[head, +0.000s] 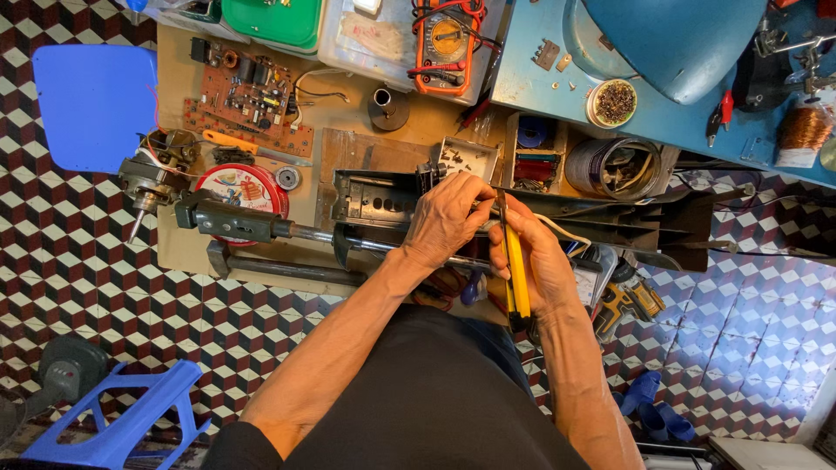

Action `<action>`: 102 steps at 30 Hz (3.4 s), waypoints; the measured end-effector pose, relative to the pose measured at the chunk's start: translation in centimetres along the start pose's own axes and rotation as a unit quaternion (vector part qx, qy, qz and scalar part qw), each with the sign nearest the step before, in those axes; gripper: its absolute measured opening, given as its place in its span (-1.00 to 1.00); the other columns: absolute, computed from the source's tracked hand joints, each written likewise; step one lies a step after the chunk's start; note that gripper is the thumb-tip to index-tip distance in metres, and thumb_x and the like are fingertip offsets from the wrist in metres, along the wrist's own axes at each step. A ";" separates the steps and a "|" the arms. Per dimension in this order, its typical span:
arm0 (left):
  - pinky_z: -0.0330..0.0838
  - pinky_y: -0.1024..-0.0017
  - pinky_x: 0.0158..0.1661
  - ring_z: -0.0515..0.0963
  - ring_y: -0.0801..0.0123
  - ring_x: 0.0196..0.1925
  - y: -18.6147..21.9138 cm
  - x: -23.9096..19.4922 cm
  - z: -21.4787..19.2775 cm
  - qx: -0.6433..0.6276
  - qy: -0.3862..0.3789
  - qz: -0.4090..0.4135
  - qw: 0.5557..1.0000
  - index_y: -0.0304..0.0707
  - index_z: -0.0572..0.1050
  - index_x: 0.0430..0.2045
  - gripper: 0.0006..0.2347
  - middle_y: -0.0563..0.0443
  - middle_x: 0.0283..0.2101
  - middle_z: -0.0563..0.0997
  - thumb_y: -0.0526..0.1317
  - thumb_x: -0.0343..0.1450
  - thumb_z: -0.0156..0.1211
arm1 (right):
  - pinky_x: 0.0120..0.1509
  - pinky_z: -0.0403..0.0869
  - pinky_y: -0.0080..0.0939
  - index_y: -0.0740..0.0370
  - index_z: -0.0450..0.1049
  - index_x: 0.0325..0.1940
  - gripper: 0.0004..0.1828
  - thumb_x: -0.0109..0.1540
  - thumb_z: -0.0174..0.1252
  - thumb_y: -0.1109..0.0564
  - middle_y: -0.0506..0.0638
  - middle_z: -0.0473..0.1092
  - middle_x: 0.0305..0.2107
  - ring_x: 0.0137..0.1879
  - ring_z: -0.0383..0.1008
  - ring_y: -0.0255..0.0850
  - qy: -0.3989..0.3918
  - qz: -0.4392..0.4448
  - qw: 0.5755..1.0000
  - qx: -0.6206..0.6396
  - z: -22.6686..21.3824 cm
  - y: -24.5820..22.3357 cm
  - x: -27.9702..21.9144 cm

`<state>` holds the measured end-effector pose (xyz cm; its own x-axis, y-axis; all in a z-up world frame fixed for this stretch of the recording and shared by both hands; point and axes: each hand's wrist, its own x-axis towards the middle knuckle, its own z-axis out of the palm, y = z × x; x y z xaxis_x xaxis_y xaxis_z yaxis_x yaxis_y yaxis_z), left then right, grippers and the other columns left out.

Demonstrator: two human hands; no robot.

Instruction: The person works on a small electronic component, using a heat gun to apply heat and a cordless drill to fasten screws. The component is handled repeatedly and placed into a metal housing.

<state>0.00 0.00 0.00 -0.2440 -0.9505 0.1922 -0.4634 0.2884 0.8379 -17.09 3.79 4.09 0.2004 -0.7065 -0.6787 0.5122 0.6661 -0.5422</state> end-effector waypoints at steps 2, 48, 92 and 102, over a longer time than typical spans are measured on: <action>0.51 0.33 -0.28 0.59 0.23 -0.28 0.4 0.0 -0.3 -0.027 0.006 -0.001 1.000 -0.29 0.47 -0.30 -0.91 -0.04 -0.32 0.56 -0.33 0.44 0.27 | -0.53 0.37 -0.42 0.18 0.27 0.47 -0.45 0.40 0.01 0.00 -0.05 0.37 -0.42 -0.48 0.37 -0.31 -0.007 0.008 1.000 0.026 -0.5 -0.3 0.2; 0.52 0.35 -0.23 0.65 0.24 -0.28 0.8 1.4 -2.0 -0.155 -0.113 -0.115 0.975 -0.34 0.56 -0.23 -0.84 -0.08 -0.31 0.64 -0.21 0.50 0.14 | -0.09 0.47 -0.06 0.31 0.46 -0.11 -0.82 0.24 0.29 0.28 0.11 0.47 -0.28 -0.14 0.51 0.03 -0.011 -0.445 0.598 -0.666 1.0 -4.6 0.8; 0.51 0.29 -0.20 0.64 0.06 -0.20 1.0 2.2 -2.7 -0.129 -0.132 -0.028 0.982 -0.30 0.59 -0.19 -0.86 -0.12 -0.22 0.64 -0.26 0.47 0.17 | -0.21 0.48 -0.15 0.29 0.49 -0.11 -0.84 0.25 0.26 0.23 0.12 0.48 -0.34 -0.27 0.54 -0.01 -0.052 -0.394 0.636 -0.662 0.6 -6.0 0.9; 0.50 0.33 -0.32 0.64 0.15 -0.37 3.8 3.0 -1.8 -0.065 -0.124 -0.073 0.988 -0.31 0.58 -0.34 -0.90 -0.11 -0.34 0.63 -0.29 0.37 0.28 | -0.26 0.49 -0.32 0.39 0.52 -0.11 -0.72 0.29 0.22 0.07 0.08 0.55 -0.35 -0.30 0.56 -0.23 0.081 -0.013 0.977 -0.198 -3.0 -3.2 1.9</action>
<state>-0.98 -1.92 4.66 -0.3910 -0.9189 -0.0526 -0.4002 0.1182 0.9088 -20.86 1.05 3.07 0.0405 -0.6991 -0.7138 0.1464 0.7109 -0.6879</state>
